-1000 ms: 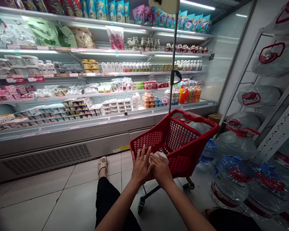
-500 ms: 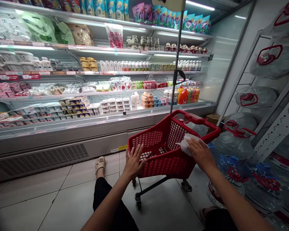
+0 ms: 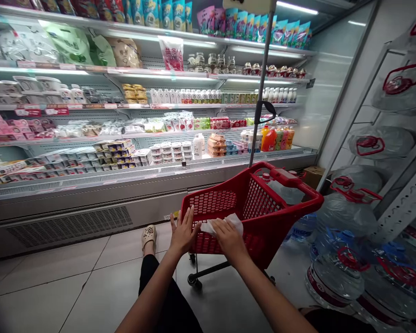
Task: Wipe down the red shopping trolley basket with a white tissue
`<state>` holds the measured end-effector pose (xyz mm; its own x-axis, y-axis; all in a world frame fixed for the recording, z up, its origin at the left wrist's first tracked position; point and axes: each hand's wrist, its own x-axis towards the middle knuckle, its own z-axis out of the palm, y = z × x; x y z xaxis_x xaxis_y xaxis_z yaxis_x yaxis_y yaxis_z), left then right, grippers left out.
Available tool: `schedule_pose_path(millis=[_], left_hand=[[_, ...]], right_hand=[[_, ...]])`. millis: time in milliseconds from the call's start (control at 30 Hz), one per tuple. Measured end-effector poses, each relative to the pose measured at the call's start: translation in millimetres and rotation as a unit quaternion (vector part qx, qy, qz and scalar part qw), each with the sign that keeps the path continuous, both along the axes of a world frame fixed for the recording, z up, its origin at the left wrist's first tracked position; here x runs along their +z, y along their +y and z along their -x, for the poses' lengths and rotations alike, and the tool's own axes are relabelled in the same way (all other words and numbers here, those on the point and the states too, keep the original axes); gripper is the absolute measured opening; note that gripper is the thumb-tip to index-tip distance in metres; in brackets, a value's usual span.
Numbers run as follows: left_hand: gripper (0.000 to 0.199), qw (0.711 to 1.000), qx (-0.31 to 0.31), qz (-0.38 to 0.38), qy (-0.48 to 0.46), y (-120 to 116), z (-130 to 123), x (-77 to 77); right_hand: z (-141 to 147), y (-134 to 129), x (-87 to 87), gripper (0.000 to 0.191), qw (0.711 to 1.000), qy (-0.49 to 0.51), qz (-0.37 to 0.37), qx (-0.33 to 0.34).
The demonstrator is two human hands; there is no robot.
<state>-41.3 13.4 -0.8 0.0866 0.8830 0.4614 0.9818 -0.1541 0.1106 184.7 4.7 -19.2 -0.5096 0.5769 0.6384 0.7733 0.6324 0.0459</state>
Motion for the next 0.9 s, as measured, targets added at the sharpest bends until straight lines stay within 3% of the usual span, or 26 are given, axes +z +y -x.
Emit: schedule_pose_path(millis=[133,233,333,500,600,700,800,900], left_hand=[[0.069,0.999,-0.024,-0.029,0.004,-9,-14,5.0],[0.069,0.997,-0.057,-0.044,0.014,-16,-26,5.7],[0.066,0.995,-0.071,-0.063,0.021,-25,-28,4.2],[0.065,0.992,-0.086,-0.087,0.031,-33,-23,3.9],[0.062,0.992,-0.088,-0.085,0.028,-30,-24,5.5],[0.059,0.992,-0.092,-0.082,0.026,-23,-26,6.4],[0.056,0.992,-0.096,-0.083,0.026,-14,-27,6.5],[0.053,0.993,-0.095,-0.071,0.022,-7,-27,7.5]], right_hand=[[26,-8,5.3,0.054,0.999,0.002,-0.015,0.037],[10,-12,12.5,0.052,0.999,-0.015,-0.012,0.039],[-36,-13,22.4,0.048,0.999,-0.043,-0.009,0.004],[-138,-14,39.4,0.046,0.993,-0.079,-0.032,-0.083],[-178,-12,50.1,0.045,0.988,-0.076,-0.048,-0.128],[-197,-10,70.5,0.045,0.980,-0.038,-0.073,-0.183],[-199,-15,103.6,0.051,0.959,0.050,-0.132,-0.246],[-187,-22,131.4,0.055,0.949,0.108,-0.173,-0.240]])
